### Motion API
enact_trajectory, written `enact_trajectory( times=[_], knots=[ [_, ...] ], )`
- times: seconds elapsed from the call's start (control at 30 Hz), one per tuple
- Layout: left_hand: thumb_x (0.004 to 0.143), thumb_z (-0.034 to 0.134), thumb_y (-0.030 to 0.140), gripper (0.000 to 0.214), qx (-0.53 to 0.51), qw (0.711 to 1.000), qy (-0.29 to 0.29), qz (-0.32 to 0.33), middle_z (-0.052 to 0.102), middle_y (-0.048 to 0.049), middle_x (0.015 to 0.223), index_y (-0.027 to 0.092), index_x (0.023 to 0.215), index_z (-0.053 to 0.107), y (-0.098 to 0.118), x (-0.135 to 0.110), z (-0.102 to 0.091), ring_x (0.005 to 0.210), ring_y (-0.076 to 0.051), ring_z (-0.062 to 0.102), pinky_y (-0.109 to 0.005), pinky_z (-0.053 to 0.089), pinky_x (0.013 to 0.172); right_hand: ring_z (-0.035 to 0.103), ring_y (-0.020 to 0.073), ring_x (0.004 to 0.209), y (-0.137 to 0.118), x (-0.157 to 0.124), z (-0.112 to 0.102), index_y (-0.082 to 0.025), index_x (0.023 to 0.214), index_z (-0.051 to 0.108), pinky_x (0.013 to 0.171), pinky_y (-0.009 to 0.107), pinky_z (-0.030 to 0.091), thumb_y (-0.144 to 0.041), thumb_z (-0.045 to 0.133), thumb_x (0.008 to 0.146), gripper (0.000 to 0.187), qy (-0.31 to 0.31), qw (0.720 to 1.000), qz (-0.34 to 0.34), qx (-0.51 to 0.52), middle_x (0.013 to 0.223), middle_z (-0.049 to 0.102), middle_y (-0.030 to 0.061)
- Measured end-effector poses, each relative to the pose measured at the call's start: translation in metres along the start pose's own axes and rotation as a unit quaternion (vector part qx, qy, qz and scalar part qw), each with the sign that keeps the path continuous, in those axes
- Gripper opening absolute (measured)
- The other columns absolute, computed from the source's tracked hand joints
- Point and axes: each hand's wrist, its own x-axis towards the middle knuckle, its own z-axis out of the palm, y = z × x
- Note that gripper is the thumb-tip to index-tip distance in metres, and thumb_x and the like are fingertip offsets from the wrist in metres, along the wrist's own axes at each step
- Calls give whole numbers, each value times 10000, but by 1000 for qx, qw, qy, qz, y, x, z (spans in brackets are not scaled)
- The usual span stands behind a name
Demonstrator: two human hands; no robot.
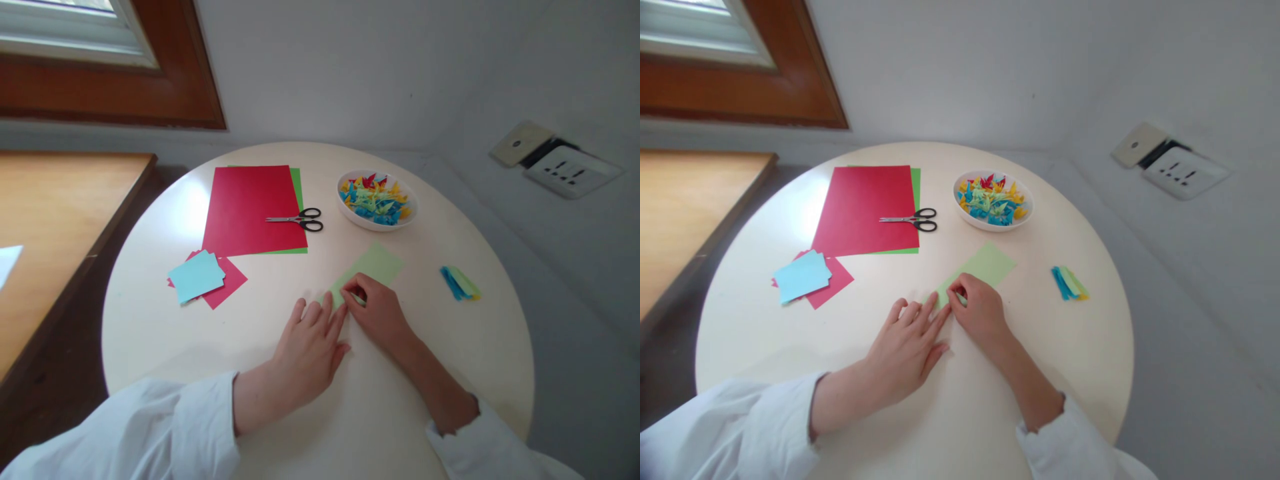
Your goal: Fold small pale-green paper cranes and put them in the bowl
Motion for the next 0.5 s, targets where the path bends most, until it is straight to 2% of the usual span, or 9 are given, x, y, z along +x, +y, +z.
enact_trajectory(
  times=[0.13,0.3,0.4,0.5],
  knots=[
    [914,296,381,467,-5,1000,6,-3,478,-114,1336,169,1306,435,0,1,0,1087,-259,475,-460,304,942,510,133,597,2,-2,2,-192,686,536,590,246,395,-204,491,768,94,3,1000,-7,6,640,568,-1],
    [910,314,380,458,-3,1000,18,-2,484,-106,1319,213,1326,407,0,0,1,1060,-253,482,-463,297,938,537,198,851,9,-11,3,-182,853,574,778,326,416,-176,486,802,102,50,997,-67,9,871,609,73],
    [904,332,378,456,-2,1000,23,-1,489,-107,1307,228,1328,408,0,-1,1,1051,-256,480,-465,294,937,524,232,942,11,-18,2,-201,966,580,825,381,379,-182,497,812,176,70,996,-48,-35,981,606,87],
    [901,331,376,449,-5,1000,31,1,495,-108,1295,238,1318,426,0,-1,0,1042,-264,477,-472,289,936,517,242,975,10,-26,-1,-223,1022,579,824,388,364,-172,486,821,227,79,994,-22,-67,1032,597,86]
  ],
)
